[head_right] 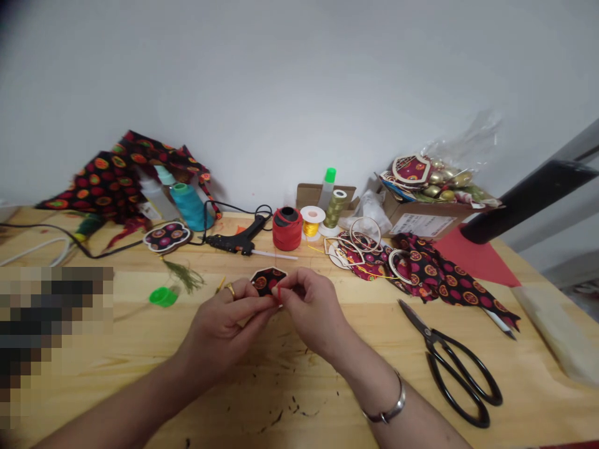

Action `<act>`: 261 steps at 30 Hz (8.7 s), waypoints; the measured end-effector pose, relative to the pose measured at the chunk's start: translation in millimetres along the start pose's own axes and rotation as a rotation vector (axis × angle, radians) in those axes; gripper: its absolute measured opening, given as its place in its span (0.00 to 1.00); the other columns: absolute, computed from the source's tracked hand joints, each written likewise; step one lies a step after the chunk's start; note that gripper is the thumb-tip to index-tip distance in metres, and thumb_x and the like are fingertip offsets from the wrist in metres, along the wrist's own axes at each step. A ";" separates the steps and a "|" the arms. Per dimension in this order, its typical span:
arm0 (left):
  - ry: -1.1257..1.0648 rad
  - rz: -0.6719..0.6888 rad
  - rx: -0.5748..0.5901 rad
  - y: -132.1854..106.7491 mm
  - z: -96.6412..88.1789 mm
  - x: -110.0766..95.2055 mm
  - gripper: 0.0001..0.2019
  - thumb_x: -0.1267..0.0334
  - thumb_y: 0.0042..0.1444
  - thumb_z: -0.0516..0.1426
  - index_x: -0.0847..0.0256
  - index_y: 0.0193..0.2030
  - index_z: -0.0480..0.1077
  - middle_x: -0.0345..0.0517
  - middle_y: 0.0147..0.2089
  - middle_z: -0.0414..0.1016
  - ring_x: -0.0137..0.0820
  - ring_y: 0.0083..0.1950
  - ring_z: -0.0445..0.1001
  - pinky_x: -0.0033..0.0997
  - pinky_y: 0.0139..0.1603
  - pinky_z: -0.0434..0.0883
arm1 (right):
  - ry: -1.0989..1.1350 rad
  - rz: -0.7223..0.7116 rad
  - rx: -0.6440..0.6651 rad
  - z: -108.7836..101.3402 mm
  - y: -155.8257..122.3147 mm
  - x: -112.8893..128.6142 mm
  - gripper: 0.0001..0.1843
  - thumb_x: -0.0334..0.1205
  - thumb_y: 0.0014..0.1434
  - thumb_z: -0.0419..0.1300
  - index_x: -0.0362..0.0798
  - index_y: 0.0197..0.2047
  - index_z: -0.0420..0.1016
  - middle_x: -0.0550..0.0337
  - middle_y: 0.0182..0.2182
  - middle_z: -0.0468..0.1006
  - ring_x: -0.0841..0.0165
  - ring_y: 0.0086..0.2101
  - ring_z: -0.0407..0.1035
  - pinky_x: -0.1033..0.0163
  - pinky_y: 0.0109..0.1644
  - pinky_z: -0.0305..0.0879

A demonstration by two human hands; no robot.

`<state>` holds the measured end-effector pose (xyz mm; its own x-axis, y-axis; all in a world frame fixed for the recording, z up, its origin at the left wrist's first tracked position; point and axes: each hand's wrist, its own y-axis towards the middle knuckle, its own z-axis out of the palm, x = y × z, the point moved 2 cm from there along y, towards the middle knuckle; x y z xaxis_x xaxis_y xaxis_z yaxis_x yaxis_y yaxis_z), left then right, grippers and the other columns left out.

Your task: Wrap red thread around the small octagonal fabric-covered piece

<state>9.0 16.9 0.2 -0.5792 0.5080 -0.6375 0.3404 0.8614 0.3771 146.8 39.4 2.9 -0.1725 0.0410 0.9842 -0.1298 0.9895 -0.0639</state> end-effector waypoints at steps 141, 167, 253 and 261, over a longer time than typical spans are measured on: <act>-0.457 -0.460 -0.051 6.4 -3.3 3.9 0.05 0.66 0.45 0.57 0.58 0.27 0.75 0.38 0.27 0.75 0.28 0.30 0.71 0.25 0.31 0.66 | -0.099 -0.071 0.004 1.3 -1.2 -1.6 0.03 0.30 0.46 0.57 0.46 0.24 0.70 0.64 0.20 0.72 0.73 0.23 0.65 0.68 0.28 0.61; -0.752 -0.795 0.185 6.2 0.0 6.8 0.07 0.62 0.43 0.58 0.64 0.26 0.72 0.31 0.15 0.58 0.18 0.16 0.50 0.21 0.17 0.46 | 0.293 0.190 0.003 3.1 1.3 2.9 0.10 0.40 0.42 0.62 0.43 0.23 0.67 0.68 0.14 0.65 0.82 0.12 0.50 0.73 0.14 0.42; -1.143 -0.838 -0.090 6.4 1.5 16.8 0.04 0.67 0.43 0.59 0.67 0.25 0.70 0.35 0.17 0.64 0.15 0.14 0.50 0.20 0.14 0.44 | -0.345 -0.145 0.067 11.1 -8.8 -1.3 0.04 0.37 0.48 0.59 0.47 0.25 0.74 0.60 0.21 0.72 0.71 0.22 0.61 0.67 0.26 0.57; -1.341 -0.868 -0.040 7.4 2.0 17.9 0.05 0.68 0.43 0.59 0.68 0.24 0.68 0.37 0.18 0.66 0.14 0.15 0.47 0.18 0.14 0.41 | -0.515 -0.246 0.056 12.1 -11.7 -2.4 0.05 0.36 0.49 0.58 0.49 0.24 0.73 0.61 0.21 0.72 0.71 0.23 0.62 0.66 0.27 0.55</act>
<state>2.6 32.4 -9.8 0.4699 -0.4614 -0.7525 0.2384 0.8871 -0.3951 136.9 26.0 -0.7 -0.5825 -0.2760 0.7646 -0.2753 0.9520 0.1340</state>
